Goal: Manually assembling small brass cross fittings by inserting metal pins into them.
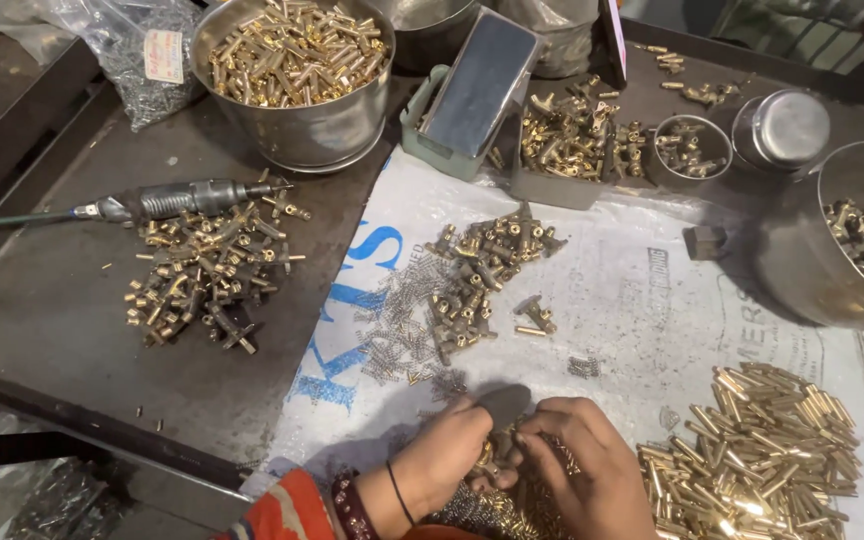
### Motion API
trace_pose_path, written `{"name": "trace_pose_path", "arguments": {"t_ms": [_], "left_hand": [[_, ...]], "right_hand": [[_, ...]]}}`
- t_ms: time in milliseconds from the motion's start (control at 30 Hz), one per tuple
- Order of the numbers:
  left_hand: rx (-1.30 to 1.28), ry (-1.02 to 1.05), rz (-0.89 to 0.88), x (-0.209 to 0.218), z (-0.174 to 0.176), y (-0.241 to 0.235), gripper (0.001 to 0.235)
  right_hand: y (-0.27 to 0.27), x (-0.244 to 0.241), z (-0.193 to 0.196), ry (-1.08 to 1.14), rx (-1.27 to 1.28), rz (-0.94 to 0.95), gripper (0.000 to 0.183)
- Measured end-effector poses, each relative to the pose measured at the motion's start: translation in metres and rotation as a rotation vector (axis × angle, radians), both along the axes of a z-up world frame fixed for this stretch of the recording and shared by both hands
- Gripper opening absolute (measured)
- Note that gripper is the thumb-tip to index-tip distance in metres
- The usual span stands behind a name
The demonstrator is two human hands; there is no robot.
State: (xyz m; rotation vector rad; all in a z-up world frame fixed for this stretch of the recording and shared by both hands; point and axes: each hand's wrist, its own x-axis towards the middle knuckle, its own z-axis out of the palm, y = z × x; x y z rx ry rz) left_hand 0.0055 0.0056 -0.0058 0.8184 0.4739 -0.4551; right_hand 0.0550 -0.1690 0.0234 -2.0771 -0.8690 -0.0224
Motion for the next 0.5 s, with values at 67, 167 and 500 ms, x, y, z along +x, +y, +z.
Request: {"name": "trace_pose_path", "arguments": {"t_ms": [67, 167, 500], "left_hand": [[0.038, -0.067, -0.061, -0.001, -0.001, 0.004, 0.028], [0.078, -0.203, -0.162, 0.000, 0.007, 0.009, 0.027], [0.132, -0.228, -0.008, 0.014, -0.015, 0.037, 0.028]], "right_hand": [[-0.008, 0.005, -0.007, 0.080, 0.000, 0.023, 0.017], [-0.021, 0.030, -0.019, 0.267, 0.008, 0.084, 0.015], [0.042, 0.125, -0.037, -0.120, -0.278, -0.202, 0.026]]}}
